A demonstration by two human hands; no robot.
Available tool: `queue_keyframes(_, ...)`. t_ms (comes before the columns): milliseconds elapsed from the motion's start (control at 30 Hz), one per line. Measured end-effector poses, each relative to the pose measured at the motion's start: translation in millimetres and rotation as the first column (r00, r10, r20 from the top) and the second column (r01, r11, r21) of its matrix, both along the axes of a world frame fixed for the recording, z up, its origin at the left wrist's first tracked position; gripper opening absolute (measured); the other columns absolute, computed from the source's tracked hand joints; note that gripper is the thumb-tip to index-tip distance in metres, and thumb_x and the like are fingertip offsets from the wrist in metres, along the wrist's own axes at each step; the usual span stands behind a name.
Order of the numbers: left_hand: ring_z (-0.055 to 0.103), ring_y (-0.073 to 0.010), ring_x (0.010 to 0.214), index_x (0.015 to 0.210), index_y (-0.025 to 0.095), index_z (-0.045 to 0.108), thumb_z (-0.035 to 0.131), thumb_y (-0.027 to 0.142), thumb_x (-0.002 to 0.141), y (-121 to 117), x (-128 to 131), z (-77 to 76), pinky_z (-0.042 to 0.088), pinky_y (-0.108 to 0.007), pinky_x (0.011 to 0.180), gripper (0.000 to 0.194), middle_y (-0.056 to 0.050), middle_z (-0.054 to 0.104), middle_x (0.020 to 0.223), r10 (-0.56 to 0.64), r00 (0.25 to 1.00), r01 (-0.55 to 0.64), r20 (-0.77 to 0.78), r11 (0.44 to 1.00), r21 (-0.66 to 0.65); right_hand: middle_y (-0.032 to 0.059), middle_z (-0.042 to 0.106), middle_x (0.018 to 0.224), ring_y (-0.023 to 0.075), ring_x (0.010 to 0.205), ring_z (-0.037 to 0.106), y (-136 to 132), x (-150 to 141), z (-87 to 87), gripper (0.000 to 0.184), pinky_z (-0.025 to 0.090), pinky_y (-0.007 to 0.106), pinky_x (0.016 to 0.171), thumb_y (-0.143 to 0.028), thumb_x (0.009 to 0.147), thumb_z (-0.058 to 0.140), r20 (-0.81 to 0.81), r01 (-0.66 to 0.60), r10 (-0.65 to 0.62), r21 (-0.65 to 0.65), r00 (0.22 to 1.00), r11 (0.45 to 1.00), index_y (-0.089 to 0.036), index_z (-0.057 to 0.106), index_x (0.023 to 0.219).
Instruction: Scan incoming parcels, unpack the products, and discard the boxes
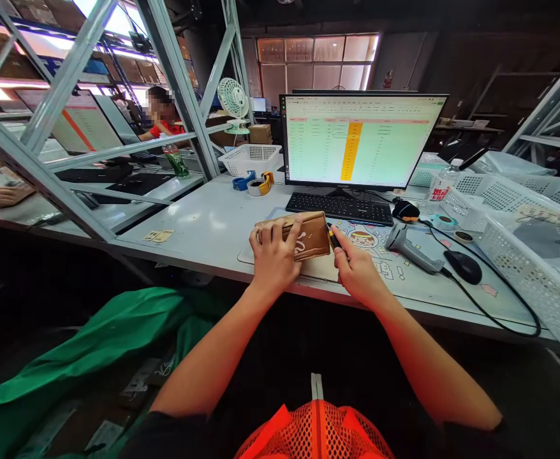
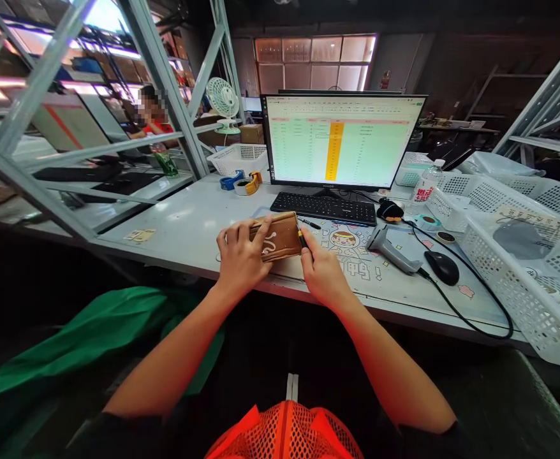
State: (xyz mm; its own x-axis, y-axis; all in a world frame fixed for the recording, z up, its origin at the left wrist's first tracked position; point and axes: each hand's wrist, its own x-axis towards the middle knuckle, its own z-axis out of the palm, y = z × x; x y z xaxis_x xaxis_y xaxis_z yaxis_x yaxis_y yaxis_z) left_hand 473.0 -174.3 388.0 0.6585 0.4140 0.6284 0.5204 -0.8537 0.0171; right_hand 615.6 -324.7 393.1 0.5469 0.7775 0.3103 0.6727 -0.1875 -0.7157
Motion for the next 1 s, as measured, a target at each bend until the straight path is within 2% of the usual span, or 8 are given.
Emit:
queue_keyframes(300, 0.045, -0.0409, 0.137, 0.170, 0.026, 0.041, 0.071, 0.018, 0.079, -4.2, 2.7, -10.1, 0.025, -0.063, 0.125, 0.097, -0.017, 0.053, 0.151, -0.041, 0.997, 0.045, 0.058, 0.997, -0.064, 0.0168, 0.080, 0.114, 0.0345, 0.092, 0.076, -17.1, -9.5, -25.0, 0.066, 0.059, 0.049, 0.088, -0.043, 0.106, 0.037, 0.164, 0.087, -0.074, -0.072, 0.984, 0.994, -0.020, 0.050, 0.166)
queue_keyframes(433, 0.046, -0.0410, 0.137, 0.168, 0.028, 0.043, 0.073, 0.017, 0.077, -1.5, -1.2, -8.5, 0.026, -0.064, 0.125, 0.097, -0.018, 0.055, 0.151, -0.067, 0.991, 0.078, 0.116, 0.992, -0.097, 0.0105, 0.078, 0.091, 0.0315, 0.073, 0.075, -36.8, -11.3, -36.2, 0.066, 0.061, 0.047, 0.074, -0.049, 0.106, 0.038, 0.070, 0.035, -0.028, -0.111, 0.997, 0.993, -0.023, 0.049, 0.166)
queue_keyframes(567, 0.047, -0.0405, 0.139, 0.167, 0.029, 0.044, 0.083, 0.028, 0.075, 34.7, -27.3, -5.6, 0.035, -0.060, 0.123, 0.100, -0.016, 0.054, 0.151, -0.019, 0.936, 0.114, 0.352, 0.961, -0.252, 0.0036, 0.075, 0.081, 0.0257, 0.055, 0.069, -66.7, -2.0, -32.0, 0.071, 0.061, 0.043, 0.061, -0.062, 0.102, 0.054, -0.121, -0.001, -0.011, -0.102, 0.993, 0.995, -0.029, 0.047, 0.165)
queue_keyframes(667, 0.047, -0.0382, 0.145, 0.172, 0.028, 0.030, 0.087, 0.048, 0.075, 80.1, -47.6, -24.8, 0.037, -0.055, 0.126, 0.114, -0.016, 0.050, 0.157, -0.068, 0.807, 0.395, 0.587, 0.801, -0.450, 0.0046, 0.075, 0.082, 0.0265, 0.067, 0.074, -80.0, 27.6, -17.6, 0.070, 0.063, 0.041, 0.066, -0.066, 0.097, 0.063, -0.182, 0.023, -0.028, -0.028, 0.983, 0.999, -0.024, 0.054, 0.153)
queue_keyframes(767, 0.048, -0.0397, 0.150, 0.174, 0.029, 0.017, 0.090, 0.061, 0.073, 111.1, -53.2, -59.9, 0.037, -0.055, 0.127, 0.129, -0.017, 0.047, 0.163, -0.141, 0.762, 0.616, 0.632, 0.462, -0.638, 0.0093, 0.078, 0.092, 0.0272, 0.083, 0.077, -72.4, 70.8, -0.7, 0.056, 0.062, 0.035, 0.065, -0.062, 0.092, 0.070, -0.258, 0.023, -0.020, 0.007, 0.966, 1.000, -0.021, 0.063, 0.130)
queue_keyframes(833, 0.047, -0.0423, 0.151, 0.173, 0.028, 0.016, 0.093, 0.063, 0.069, 117.8, -48.8, -79.4, 0.039, -0.056, 0.127, 0.134, -0.018, 0.048, 0.165, -0.162, 0.763, 0.642, 0.626, 0.303, -0.704, 0.0082, 0.077, 0.088, 0.0246, 0.079, 0.075, -55.4, 95.6, 9.2, 0.047, 0.059, 0.031, 0.060, -0.057, 0.090, 0.075, -0.317, 0.044, -0.046, -0.014, 0.947, 0.999, -0.021, 0.065, 0.118)
queue_keyframes(900, 0.048, -0.0437, 0.152, 0.173, 0.026, 0.017, 0.096, 0.062, 0.067, 118.3, -39.8, -89.9, 0.040, -0.058, 0.127, 0.137, -0.020, 0.049, 0.165, -0.156, 0.743, 0.668, 0.651, 0.234, -0.707, 0.0048, 0.072, 0.077, 0.0195, 0.065, 0.070, -31.9, 110.8, 17.8, 0.036, 0.057, 0.028, 0.054, -0.053, 0.093, 0.075, -0.374, 0.056, -0.069, -0.046, 0.925, 0.997, -0.020, 0.065, 0.106)
queue_keyframes(1000, 0.050, -0.0447, 0.150, 0.171, 0.023, 0.020, 0.098, 0.063, 0.063, 119.2, -24.1, -92.5, 0.038, -0.060, 0.128, 0.139, -0.021, 0.053, 0.162, -0.133, 0.710, 0.701, 0.692, 0.233, -0.674, 0.0020, 0.064, 0.065, 0.0147, 0.052, 0.061, 7.7, 118.2, 27.9, 0.032, 0.053, 0.025, 0.047, -0.049, 0.102, 0.068, -0.417, 0.018, -0.079, -0.147, 0.906, 0.989, -0.019, 0.063, 0.091)
